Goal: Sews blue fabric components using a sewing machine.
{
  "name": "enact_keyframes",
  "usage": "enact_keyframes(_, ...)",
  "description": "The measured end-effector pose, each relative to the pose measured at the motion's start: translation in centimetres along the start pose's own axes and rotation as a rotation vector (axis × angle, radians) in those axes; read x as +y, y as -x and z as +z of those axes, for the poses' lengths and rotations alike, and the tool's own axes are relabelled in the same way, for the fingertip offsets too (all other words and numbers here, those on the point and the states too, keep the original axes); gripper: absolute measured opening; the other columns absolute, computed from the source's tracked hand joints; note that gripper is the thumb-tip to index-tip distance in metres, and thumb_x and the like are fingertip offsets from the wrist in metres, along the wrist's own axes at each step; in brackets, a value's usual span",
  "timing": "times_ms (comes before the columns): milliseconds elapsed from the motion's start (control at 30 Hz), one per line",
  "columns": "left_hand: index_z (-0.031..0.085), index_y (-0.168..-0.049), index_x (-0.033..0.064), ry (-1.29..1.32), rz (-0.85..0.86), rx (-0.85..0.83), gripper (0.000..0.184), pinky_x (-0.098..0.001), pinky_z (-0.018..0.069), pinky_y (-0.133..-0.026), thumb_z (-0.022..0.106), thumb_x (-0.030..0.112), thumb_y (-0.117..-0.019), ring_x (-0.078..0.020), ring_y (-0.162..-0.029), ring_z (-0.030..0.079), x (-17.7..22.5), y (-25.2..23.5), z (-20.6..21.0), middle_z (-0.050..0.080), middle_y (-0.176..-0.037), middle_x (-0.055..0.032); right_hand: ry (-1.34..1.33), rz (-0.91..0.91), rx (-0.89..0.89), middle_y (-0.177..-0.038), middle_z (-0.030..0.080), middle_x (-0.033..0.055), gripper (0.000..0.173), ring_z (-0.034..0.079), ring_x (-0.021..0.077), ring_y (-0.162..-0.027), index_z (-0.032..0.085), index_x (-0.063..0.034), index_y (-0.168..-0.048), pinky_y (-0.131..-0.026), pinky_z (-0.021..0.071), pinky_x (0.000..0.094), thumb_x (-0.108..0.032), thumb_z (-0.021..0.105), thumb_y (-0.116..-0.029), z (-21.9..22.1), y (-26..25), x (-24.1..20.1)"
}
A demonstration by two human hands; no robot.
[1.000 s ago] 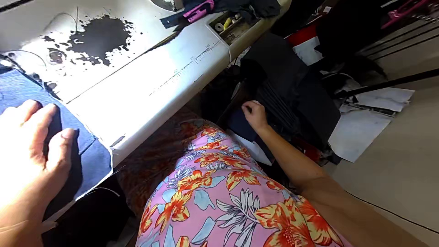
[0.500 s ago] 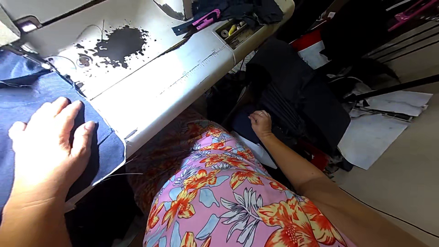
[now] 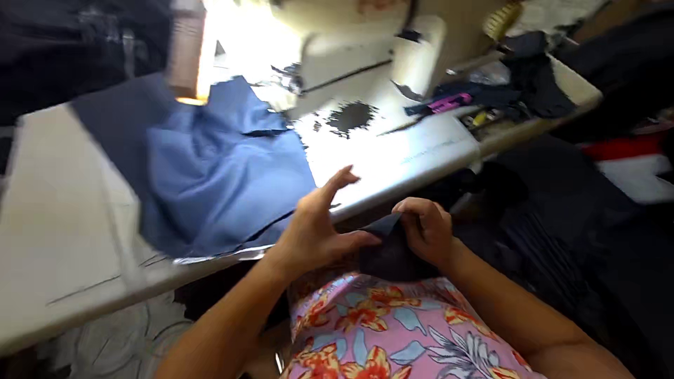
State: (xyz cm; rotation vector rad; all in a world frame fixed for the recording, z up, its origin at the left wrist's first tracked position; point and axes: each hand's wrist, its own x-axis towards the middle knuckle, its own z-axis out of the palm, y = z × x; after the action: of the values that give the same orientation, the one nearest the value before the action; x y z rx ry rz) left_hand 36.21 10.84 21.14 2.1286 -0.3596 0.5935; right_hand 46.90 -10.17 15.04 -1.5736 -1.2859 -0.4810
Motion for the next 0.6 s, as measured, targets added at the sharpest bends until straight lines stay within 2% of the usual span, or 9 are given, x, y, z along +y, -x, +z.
enact_keyframes(33,0.068,-0.115,-0.004,0.008,-0.035,0.032,0.039,-0.0269,0.058,-0.089,0.081,0.017,-0.0841,-0.0078,-0.097,0.07,0.4,0.0,-0.2,0.074,-0.104,-0.0093,-0.168,0.1,-0.055,-0.085,0.063,0.0041,0.014,0.063,0.0034,-0.075,0.053,-0.0013,-0.11,-0.071,0.0552,0.0174,-0.015,0.053,-0.1059,1.3,-1.5,-1.1)
enact_keyframes(67,0.073,-0.1,-0.0011,0.021,-0.094,0.053,0.015,-0.0194,0.0586,-0.076,0.075,0.009,-0.0882,-0.0019,-0.08,0.069,0.7,0.1,-1.1,0.074,-0.089,-0.0032,-0.331,0.22,-0.133,-0.084,0.065,-0.0011,0.022,0.064,-0.0005,-0.074,0.051,-0.0031,-0.119,-0.071,0.0566,0.0171,-0.016,0.059,-0.1029,2.1,-2.6,-2.0)
enact_keyframes(133,0.072,-0.092,0.0026,0.026,-0.234,0.057,0.006,-0.0144,0.0545,-0.064,0.067,0.004,-0.0935,0.0018,-0.068,0.063,1.1,0.6,-4.2,0.07,-0.08,0.0027,-0.574,0.386,-0.308,-0.088,0.071,-0.0034,0.041,0.069,0.0002,-0.079,0.045,-0.0077,-0.132,-0.076,0.0599,0.0212,-0.015,0.067,-0.0982,3.1,-4.1,-3.2)
enact_keyframes(200,0.069,-0.1,0.0044,-0.019,-0.35,0.024,0.009,-0.0176,0.0553,-0.064,0.062,0.001,-0.0946,-0.0006,-0.07,0.064,1.3,1.3,-7.3,0.07,-0.083,0.0026,-0.667,0.429,-0.409,-0.096,0.072,0.0007,0.049,0.071,0.0028,-0.085,0.041,-0.0045,-0.138,-0.079,0.0607,0.023,-0.01,0.066,-0.0964,4.1,-4.6,-4.0)
enact_keyframes(267,0.059,-0.116,0.0036,-0.143,-0.407,-0.011,0.023,-0.0236,0.0574,-0.068,0.058,-0.003,-0.0942,-0.0042,-0.072,0.066,1.5,1.5,-9.3,0.069,-0.085,-0.0007,-0.718,0.44,-0.462,-0.105,0.07,0.0053,0.047,0.07,0.0035,-0.089,0.038,0.0016,-0.138,-0.08,0.0603,0.0226,-0.004,0.06,-0.0969,4.9,-4.9,-4.7)
enact_keyframes(367,0.051,-0.124,0.0001,-0.465,-0.349,0.015,0.029,-0.0351,0.0589,-0.071,0.059,-0.002,-0.0964,-0.0139,-0.075,0.068,1.5,0.4,-10.5,0.069,-0.088,-0.0073,-0.784,0.38,-0.47,-0.114,0.067,0.012,0.036,0.069,0.0047,-0.096,0.045,0.0083,-0.131,-0.085,0.0585,0.0218,0.002,0.055,-0.0966,6.2,-6.0,-5.2)
enact_keyframes(433,0.053,-0.121,0.0021,-0.766,-0.17,0.032,0.023,-0.0349,0.057,-0.064,0.054,0.006,-0.0985,-0.0157,-0.073,0.066,-0.7,-0.2,-11.0,0.067,-0.088,-0.0063,-0.696,0.313,-0.45,-0.116,0.069,0.0183,0.029,0.069,0.0092,-0.102,0.058,0.0117,-0.123,-0.091,0.0562,0.0229,0.0,0.057,-0.0959,7.0,-7.3,-5.1)
enact_keyframes(500,0.063,-0.109,0.0022,-0.936,0.009,0.006,0.017,-0.0429,0.0568,-0.066,0.05,0.005,-0.0988,-0.0256,-0.079,0.069,-3.1,-1.6,-11.1,0.069,-0.09,-0.0116,-0.494,0.253,-0.418,-0.108,0.073,0.0179,0.022,0.071,0.0156,-0.098,0.069,0.0068,-0.112,-0.089,0.0562,0.0269,-0.003,0.061,-0.0943,8.3,-8.2,-4.3)
enact_keyframes(600,0.074,-0.096,0.0012,-0.897,0.168,-0.136,0.02,-0.0521,0.0548,-0.075,0.054,-0.001,-0.0956,-0.0373,-0.086,0.07,-5.1,-4.7,-9.7,0.069,-0.087,-0.0186,-0.27,0.305,-0.426,-0.099,0.074,0.0167,0.017,0.073,0.0246,-0.094,0.073,0.0032,-0.105,-0.086,0.0588,0.0394,-0.006,0.063,-0.0933,10.7,-8.8,-1.8)
